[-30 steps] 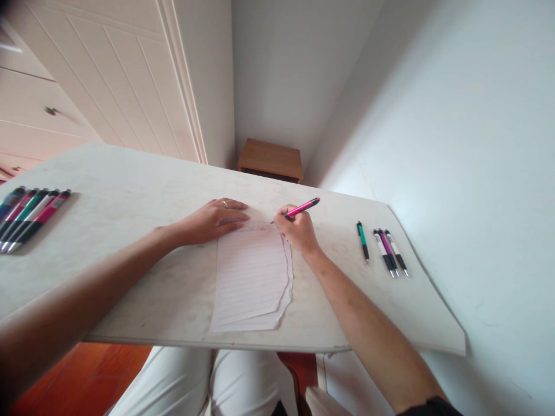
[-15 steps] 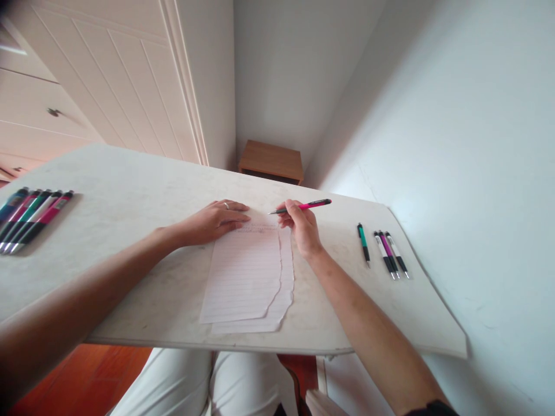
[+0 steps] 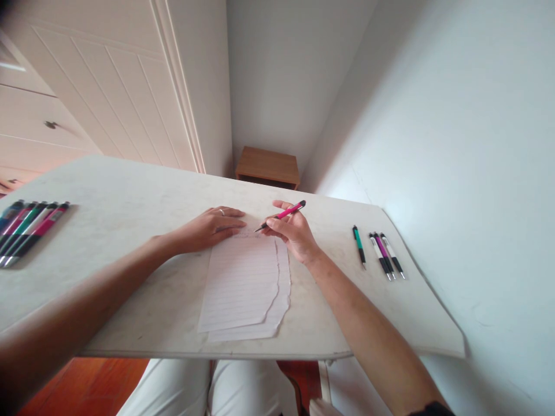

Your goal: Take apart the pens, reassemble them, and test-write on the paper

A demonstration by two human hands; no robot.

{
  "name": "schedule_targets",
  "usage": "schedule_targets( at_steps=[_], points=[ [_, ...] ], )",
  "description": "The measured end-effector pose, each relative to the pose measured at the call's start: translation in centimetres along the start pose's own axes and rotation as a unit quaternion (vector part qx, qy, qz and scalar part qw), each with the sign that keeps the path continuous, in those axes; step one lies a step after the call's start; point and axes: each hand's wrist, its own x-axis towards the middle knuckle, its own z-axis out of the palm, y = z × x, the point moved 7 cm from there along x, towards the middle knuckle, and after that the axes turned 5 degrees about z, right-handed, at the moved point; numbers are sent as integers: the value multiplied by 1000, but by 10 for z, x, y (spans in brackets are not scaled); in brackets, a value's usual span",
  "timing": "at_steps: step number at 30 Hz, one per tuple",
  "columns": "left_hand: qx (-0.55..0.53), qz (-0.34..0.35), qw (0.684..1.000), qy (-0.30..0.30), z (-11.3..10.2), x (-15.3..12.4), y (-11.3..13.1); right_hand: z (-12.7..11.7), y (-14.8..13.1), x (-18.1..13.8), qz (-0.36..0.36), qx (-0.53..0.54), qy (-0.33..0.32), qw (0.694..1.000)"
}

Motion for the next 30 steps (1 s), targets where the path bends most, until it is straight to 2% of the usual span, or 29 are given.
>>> schedule_targets(
  at_steps=[2,6,15,22,27,30],
  points=[
    [-3,-3,1000,1,0,0,0,-3,-1,1,-4,9,2,1000],
    [-5,0,1000,4,-1,0,1,1,0,2,3,22,-34,999],
    [3,5,1000,2,0,0,1,11,7,0,58,111,-77,989],
    [6,1,1000,0,0,0,1,10,7,2,66,138,-58,987],
    [9,3,1000,-7,0,0,0,5,2,1,71,164,-20,984],
    [8,1,1000,-8,1,0,-2,7,-1,1,66,230,-59,969]
  ],
)
